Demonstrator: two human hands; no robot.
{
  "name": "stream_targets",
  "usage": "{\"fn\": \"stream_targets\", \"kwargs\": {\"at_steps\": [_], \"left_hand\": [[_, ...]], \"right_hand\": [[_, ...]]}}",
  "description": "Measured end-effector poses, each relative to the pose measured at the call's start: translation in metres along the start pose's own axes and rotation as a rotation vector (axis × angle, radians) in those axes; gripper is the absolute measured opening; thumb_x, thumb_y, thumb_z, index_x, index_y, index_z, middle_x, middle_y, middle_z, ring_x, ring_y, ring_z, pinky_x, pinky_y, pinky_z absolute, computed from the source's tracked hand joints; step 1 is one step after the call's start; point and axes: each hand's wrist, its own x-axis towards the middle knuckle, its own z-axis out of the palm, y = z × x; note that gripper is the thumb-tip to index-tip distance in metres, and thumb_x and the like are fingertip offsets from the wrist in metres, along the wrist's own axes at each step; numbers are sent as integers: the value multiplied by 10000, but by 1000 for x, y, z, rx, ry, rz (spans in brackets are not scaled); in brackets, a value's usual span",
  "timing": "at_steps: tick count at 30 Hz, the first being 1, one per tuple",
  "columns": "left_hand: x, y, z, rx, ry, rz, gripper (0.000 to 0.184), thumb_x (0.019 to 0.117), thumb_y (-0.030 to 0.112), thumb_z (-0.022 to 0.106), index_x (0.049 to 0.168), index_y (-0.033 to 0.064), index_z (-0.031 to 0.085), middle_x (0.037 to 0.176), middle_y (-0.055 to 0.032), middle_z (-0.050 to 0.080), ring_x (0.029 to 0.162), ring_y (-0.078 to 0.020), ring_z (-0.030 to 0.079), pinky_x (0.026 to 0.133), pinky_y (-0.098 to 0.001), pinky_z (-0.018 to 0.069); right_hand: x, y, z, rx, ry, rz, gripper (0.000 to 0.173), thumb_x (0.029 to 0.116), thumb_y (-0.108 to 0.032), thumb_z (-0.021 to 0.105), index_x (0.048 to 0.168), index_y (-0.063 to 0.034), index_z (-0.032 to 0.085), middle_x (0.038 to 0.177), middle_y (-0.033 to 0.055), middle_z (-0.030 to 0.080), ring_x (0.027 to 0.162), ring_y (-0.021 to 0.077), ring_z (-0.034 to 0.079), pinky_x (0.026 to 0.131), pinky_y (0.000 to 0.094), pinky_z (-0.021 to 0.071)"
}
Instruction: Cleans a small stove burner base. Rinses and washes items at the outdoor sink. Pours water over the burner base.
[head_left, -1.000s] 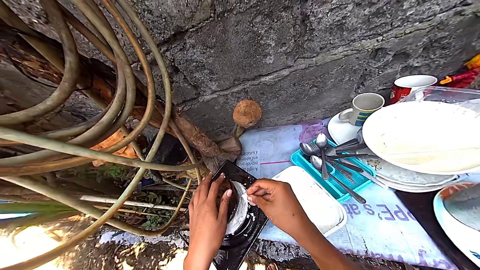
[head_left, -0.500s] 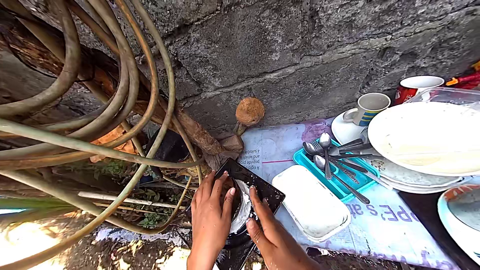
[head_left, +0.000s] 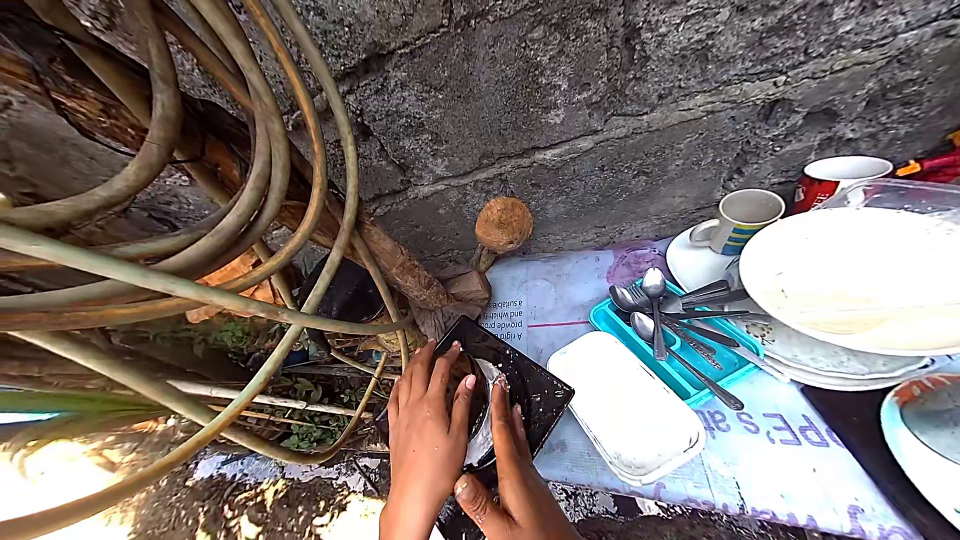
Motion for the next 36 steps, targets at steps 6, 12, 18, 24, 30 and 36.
{"fn": "stream_targets", "kwargs": {"at_steps": [6, 12, 18, 24, 30, 36], "left_hand": [[0, 0, 0, 4, 2, 3, 566, 1034, 558, 378, 1414, 213, 617, 1535, -107, 505, 1460, -336, 415, 1158, -626, 296], [1, 0, 0, 8, 0, 2, 558, 1034, 548, 384, 1414, 213, 617, 1539, -107, 502, 1455, -341, 420, 1156, -631, 299], [0, 0, 0, 7, -7, 3, 567, 1033, 556, 379, 1414, 209, 616, 1538, -105, 502, 1457, -336, 417, 1159, -620, 300], [0, 0, 0, 13, -5, -1, 566, 1036, 559, 377, 1416, 213, 613, 1541, -101, 498, 1468, -332, 402, 1168, -633, 286], [-1, -1, 2, 19, 14, 12, 562, 1034, 552, 383, 1405, 204, 622, 1533, -115, 506, 1453, -341, 425, 1150, -650, 297], [0, -2, 3, 23, 15, 21, 570, 1032, 550, 379, 1403, 195, 624, 1527, -121, 512, 1443, -353, 435, 1138, -648, 311]], "right_hand": [[5, 5, 2, 28, 28, -14, 1044, 995, -664, 440, 1590, 122, 95, 1673, 301, 118, 1581, 355, 130, 1292, 528, 65], [11, 5, 1, 34, 39, -13, 1043, 982, -661, 471, 1589, 116, 133, 1667, 287, 172, 1577, 339, 163, 1293, 499, 99], [17, 7, -3, 57, 40, -12, 1055, 969, -678, 487, 1590, 107, 155, 1663, 254, 233, 1571, 312, 199, 1294, 485, 130], [21, 10, -3, 79, 55, 9, 1057, 963, -686, 496, 1597, 89, 160, 1665, 243, 237, 1569, 301, 211, 1292, 471, 167], [18, 8, 1, 40, 71, -29, 1081, 952, -689, 508, 1590, 109, 154, 1664, 283, 193, 1571, 332, 191, 1292, 480, 145], [20, 5, -3, -24, 29, 1, 1120, 927, -704, 531, 1580, 127, 160, 1654, 290, 219, 1563, 350, 212, 1286, 487, 145]]}}
